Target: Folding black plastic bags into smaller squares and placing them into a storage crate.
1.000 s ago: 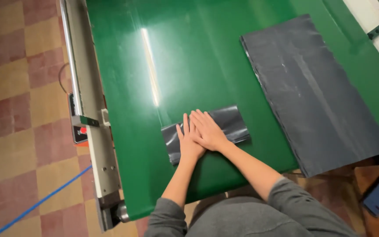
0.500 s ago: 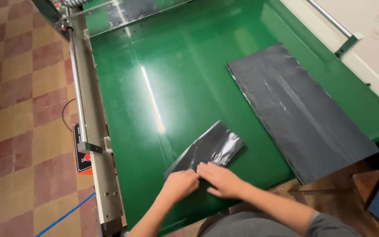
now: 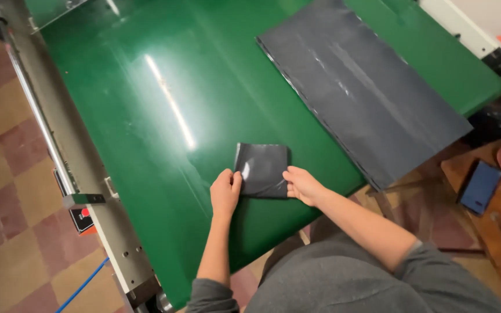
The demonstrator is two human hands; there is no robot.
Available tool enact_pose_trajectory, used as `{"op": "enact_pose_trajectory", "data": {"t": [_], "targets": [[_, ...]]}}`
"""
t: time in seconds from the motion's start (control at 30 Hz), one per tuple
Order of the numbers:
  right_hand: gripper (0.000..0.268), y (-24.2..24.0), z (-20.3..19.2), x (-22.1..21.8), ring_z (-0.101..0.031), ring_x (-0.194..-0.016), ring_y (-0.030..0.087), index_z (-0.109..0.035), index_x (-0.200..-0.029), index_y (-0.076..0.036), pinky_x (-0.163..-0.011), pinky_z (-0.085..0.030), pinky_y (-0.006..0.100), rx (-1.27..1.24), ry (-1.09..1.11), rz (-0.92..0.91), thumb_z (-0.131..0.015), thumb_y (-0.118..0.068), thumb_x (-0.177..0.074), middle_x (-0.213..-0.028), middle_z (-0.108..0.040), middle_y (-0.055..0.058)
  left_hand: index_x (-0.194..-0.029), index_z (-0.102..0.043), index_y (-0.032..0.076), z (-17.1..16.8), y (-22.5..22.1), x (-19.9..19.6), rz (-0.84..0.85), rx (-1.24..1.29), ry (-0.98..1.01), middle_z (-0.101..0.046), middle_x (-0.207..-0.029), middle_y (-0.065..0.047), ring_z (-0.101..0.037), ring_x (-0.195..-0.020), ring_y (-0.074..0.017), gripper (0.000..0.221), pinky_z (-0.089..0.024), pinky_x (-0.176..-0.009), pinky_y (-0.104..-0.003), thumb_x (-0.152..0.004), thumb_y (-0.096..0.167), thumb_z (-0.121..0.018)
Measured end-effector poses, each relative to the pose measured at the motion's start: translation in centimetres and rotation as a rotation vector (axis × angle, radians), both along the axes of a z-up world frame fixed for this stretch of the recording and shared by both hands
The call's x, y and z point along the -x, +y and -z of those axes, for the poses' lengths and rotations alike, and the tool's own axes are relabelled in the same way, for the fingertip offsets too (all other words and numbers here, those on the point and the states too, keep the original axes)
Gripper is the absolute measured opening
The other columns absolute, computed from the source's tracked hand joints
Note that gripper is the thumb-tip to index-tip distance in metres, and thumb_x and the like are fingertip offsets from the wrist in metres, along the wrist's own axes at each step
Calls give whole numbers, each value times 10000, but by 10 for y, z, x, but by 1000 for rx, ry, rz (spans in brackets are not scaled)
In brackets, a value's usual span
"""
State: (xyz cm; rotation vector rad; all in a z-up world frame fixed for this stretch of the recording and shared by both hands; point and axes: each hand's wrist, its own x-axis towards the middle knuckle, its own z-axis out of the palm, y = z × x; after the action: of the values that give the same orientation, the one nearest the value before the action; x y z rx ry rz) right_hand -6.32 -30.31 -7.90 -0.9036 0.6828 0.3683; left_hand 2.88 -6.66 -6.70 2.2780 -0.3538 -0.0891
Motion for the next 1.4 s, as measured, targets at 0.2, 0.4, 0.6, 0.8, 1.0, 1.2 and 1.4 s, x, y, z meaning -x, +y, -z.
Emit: {"op": "enact_pose_trajectory", "data": {"t": [0.2,0.4,0.6,0.8,1.0,1.2,1.4], "targets": [[151,-24,101,14,-607,-875,195,-482,-1124,-45,-796,-551,409,-135,-197,-73,-597,-141,-1139,-1025,-549,57,-806,-532,34,-12,-17,25,-161,-85,-230,-589,-845,-147,-592,-749,-362,299,-481,-684,-463,-953,240,-690],[410,-97,-79,90,-696,-1130,233,-591,-1281,-98,-931,-563,372,567,-436,-284,-665,-184,-887,-1264,-677,104,-1113,-605,59,-93,-108,75,140,-170,-540,-608,-1211,-139,-542,-1163,-382,441,-455,-930,-544,-776,286,-776],[868,-249,-130,139,-408,-1380,413,-515,-1348,-4,-1120,-341,528,1646,-851,-608,-859,-349,-629,-1415,-501,228,-1398,-559,69,-68,-246,143,825,-304,-600,-440,-1556,-140,-306,-1497,-361,787,-285,-1120,-639,-702,335,-813],[921,-375,-117,132,-387,-1401,352,-522,-1410,-62,-1153,-307,532,1998,-591,-797,-826,-205,-552,-1467,-490,175,-1173,-612,110,-25,-308,125,860,-283,-475,-556,-1489,-74,-427,-1521,-290,415,-368,-1200,-550,-785,160,-750],[359,-460,-117,115,-688,-1036,186,-736,-1075,-232,-933,-532,344,1703,-510,-716,-741,-130,-732,-1078,-756,-37,-1170,-636,36,-110,-308,109,576,332,421,-693,-1150,-124,-671,-1086,-286,273,-534,-938,-365,-914,130,-647],[176,-470,-163,-53,-745,-913,241,-731,-1010,-136,-794,-567,341,1431,-777,-514,-720,-189,-843,-1011,-770,34,-1088,-648,-24,-90,-308,-7,95,517,338,-658,-977,-103,-623,-911,-167,190,-519,-824,-310,-963,118,-626],[220,-449,-103,-250,-720,-855,306,-729,-1042,-125,-746,-555,389,1477,-838,-361,-742,-256,-866,-960,-747,99,-1246,-630,1,-30,-324,-165,-165,561,120,-714,-1088,-124,-651,-968,-220,330,-521,-859,-352,-995,213,-600]]}}
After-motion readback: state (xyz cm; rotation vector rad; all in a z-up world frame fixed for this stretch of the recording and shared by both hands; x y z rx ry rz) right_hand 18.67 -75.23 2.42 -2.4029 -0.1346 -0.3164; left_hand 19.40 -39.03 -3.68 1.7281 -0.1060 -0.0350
